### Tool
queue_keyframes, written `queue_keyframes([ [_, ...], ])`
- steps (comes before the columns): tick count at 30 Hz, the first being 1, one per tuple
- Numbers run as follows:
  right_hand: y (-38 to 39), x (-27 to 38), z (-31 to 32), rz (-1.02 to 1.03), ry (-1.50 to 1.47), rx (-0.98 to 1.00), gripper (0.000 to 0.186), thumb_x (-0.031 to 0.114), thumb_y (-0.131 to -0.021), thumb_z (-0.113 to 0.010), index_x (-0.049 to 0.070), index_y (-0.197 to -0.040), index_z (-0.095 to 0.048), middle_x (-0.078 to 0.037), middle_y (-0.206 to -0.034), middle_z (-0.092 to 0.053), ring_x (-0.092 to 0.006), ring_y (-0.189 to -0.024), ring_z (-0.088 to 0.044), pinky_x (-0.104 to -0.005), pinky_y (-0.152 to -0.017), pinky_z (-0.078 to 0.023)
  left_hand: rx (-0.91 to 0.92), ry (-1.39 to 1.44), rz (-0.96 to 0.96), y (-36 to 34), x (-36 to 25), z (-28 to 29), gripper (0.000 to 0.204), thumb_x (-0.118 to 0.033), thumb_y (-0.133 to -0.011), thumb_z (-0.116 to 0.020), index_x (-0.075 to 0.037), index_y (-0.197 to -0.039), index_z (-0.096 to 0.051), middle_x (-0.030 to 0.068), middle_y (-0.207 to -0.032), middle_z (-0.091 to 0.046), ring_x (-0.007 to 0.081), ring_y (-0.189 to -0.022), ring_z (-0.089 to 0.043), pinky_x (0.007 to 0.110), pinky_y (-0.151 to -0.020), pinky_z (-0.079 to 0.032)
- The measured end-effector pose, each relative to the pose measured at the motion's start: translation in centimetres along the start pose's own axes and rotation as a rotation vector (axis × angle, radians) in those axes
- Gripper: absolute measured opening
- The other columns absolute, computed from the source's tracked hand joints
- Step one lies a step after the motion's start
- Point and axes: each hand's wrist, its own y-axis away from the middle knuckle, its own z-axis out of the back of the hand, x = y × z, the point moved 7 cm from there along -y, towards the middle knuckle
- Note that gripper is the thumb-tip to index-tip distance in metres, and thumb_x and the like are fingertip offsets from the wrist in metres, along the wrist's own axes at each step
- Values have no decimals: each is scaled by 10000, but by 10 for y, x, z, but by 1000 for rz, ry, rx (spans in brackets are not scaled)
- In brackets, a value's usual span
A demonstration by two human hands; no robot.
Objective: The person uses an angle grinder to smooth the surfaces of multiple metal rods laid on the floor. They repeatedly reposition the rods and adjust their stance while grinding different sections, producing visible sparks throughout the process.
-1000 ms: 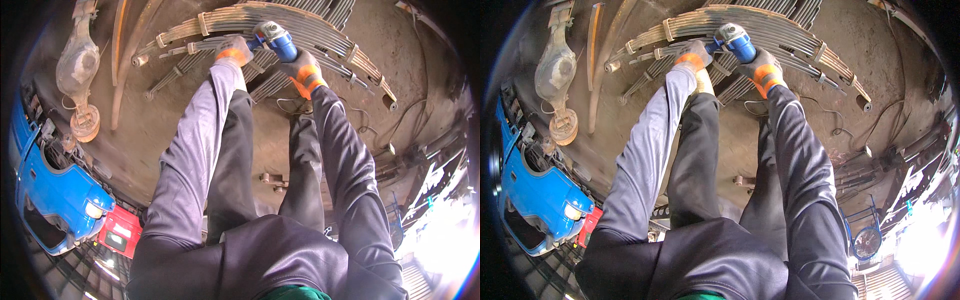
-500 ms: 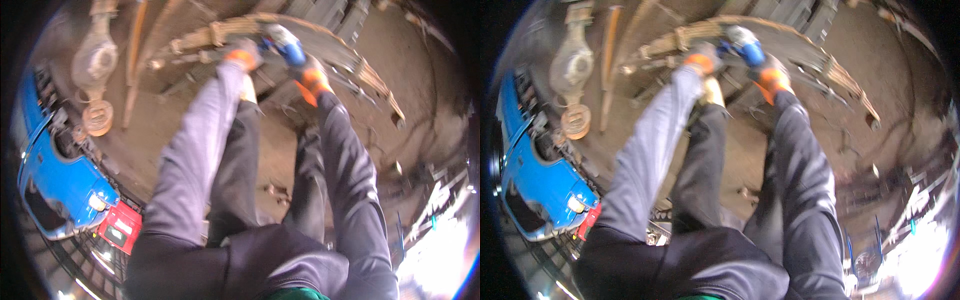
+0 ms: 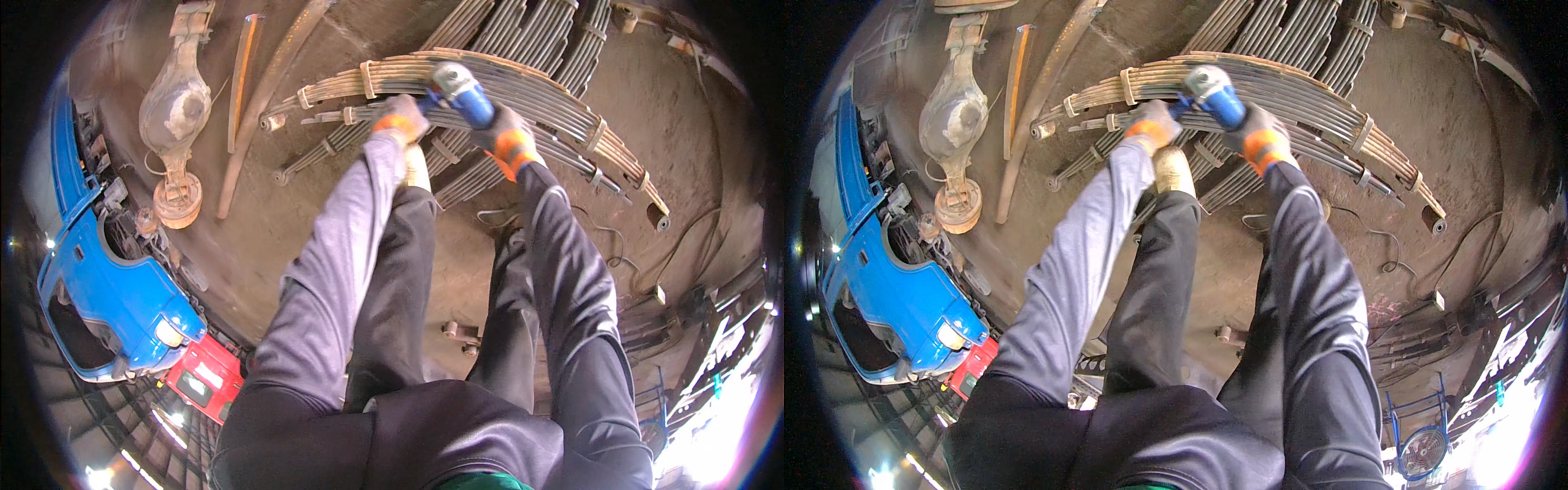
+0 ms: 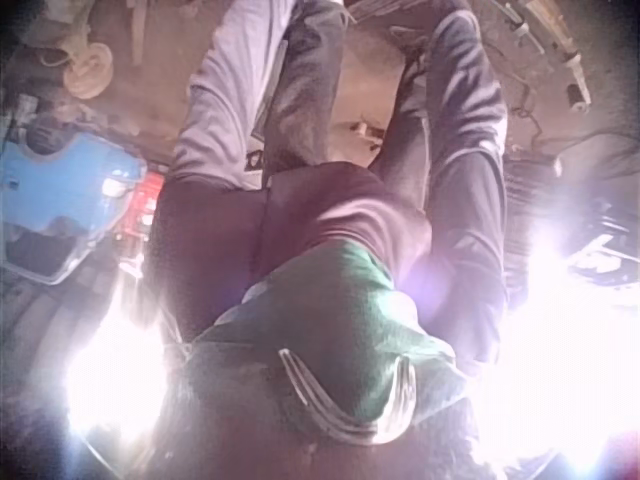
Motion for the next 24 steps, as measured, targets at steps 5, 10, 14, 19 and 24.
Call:
queue_keyframes([
  [5,-13,36,-6,70,0,8,570,360,-673,-815,158,-1200,-737,-171,-1099,-762,-339,-1067,-724,-430,-927,-560,-10,-90,45,-20,30,25,368,-301,-788,-736,-38,-1041,-779,247,-1110,-744,392,-1070,-724,453,-937,-575],
  [10,-5,-5,4,22,41,5,580,354,-676,-809,163,-1218,-732,-153,-1099,-768,-318,-1072,-729,-419,-935,-552,65,-25,-8,-3,-9,2,374,-277,-777,-738,-32,-1057,-776,238,-1136,-740,385,-1094,-715,442,-961,-566],
  [14,18,-29,25,13,119,-19,588,323,-678,-796,186,-1245,-724,-141,-1113,-767,-322,-1058,-729,-421,-929,-546,137,65,-41,18,-41,-23,384,-234,-793,-690,-33,-1111,-768,246,-1202,-718,387,-1157,-691,441,-1009,-549],
  [19,14,-25,8,8,166,-81,515,310,-688,-758,141,-1174,-735,-165,-1048,-768,-330,-1019,-734,-424,-893,-555,90,126,-14,13,-18,-34,418,-277,-764,-758,-29,-1101,-766,247,-1191,-721,379,-1150,-694,440,-1002,-550],
  [24,-8,32,-26,193,127,-71,475,326,-709,-773,137,-1144,-744,-152,-934,-775,-302,-906,-762,-410,-841,-567,12,148,73,6,49,-10,441,-365,-751,-792,-26,-1033,-773,283,-1083,-737,424,-1068,-715,472,-930,-562],
])
